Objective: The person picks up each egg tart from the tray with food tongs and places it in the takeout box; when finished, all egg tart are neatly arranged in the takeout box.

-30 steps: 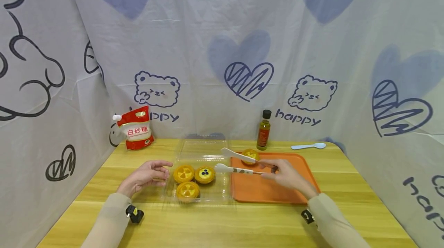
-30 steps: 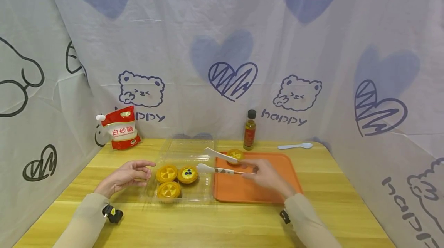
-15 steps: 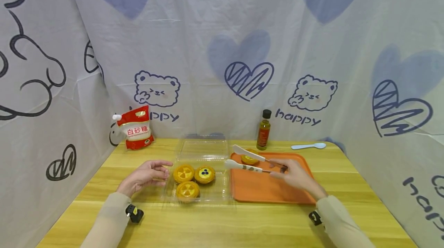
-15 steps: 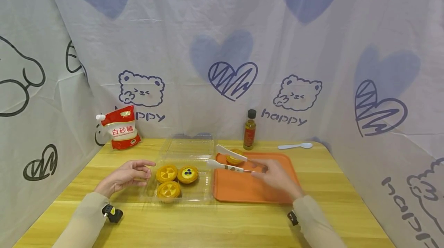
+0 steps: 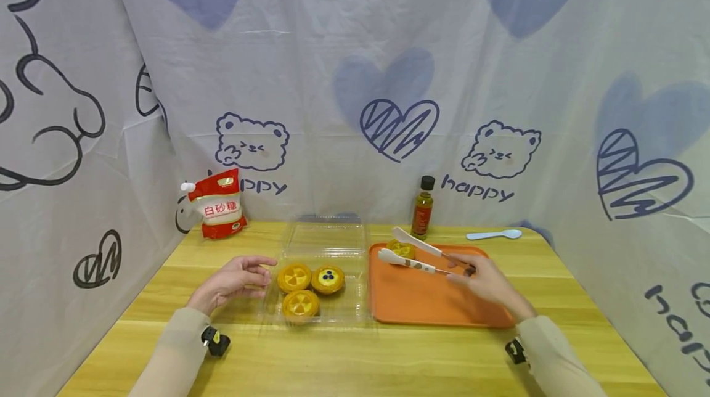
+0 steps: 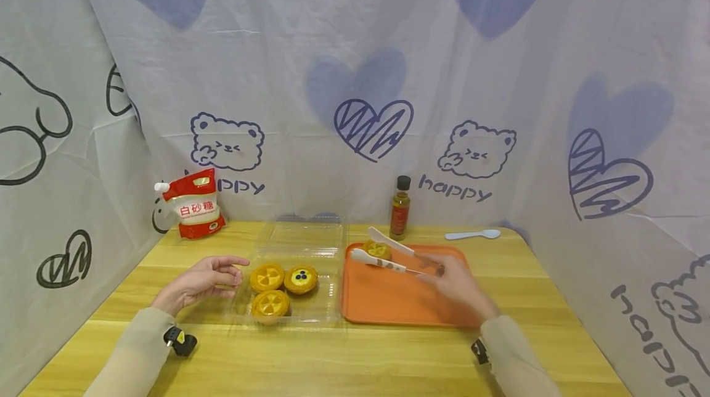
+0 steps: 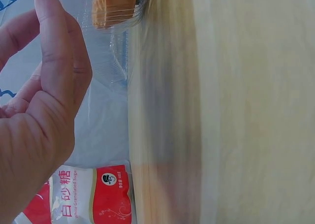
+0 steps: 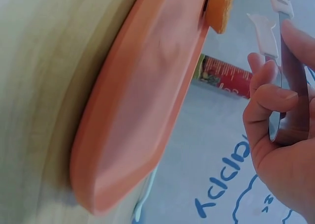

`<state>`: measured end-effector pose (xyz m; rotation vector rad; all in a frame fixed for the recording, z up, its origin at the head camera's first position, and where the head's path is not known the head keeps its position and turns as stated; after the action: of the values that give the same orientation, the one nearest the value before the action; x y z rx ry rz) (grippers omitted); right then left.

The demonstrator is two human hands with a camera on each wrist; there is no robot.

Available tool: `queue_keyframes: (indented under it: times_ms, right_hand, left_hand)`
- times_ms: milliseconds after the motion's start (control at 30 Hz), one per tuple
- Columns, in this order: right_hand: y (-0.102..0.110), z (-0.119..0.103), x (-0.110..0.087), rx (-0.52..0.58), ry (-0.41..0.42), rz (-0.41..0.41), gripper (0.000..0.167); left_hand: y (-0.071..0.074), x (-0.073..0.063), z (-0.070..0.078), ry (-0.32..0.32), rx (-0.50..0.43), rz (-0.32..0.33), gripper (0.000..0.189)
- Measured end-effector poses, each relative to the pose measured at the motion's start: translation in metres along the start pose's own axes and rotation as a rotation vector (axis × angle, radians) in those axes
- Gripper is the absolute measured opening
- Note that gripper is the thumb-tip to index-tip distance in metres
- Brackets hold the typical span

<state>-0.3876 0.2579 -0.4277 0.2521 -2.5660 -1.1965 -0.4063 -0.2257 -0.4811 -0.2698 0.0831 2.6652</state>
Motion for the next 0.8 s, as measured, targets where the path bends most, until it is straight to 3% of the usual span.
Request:
queue_keyframes:
  times_ms: [300, 800]
  right_hand:
    - [0.005, 0.015, 0.001, -0.065, -0.033, 0.037, 0.048]
    - [0.002, 0.026, 0.006, -0.097, -0.085, 0.014, 0.049]
  left_hand:
    - [0.001, -0.001, 0.0, 0.006, 0.006, 0.01, 0.061]
    - [0.001, -0.001, 0.0, 0.006, 0.004, 0.006, 0.061]
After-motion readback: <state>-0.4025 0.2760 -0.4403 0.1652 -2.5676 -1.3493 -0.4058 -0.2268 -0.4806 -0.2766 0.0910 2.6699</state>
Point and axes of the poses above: each hand's wrist, its own x-axis towards the middle knuckle, its own y-axis out of the back of the hand, z = x × y, the point moved 9 cm from there along x, towards the middle knuckle, and after that the axes turned 1 degree about -z, right-handed, at the moved point
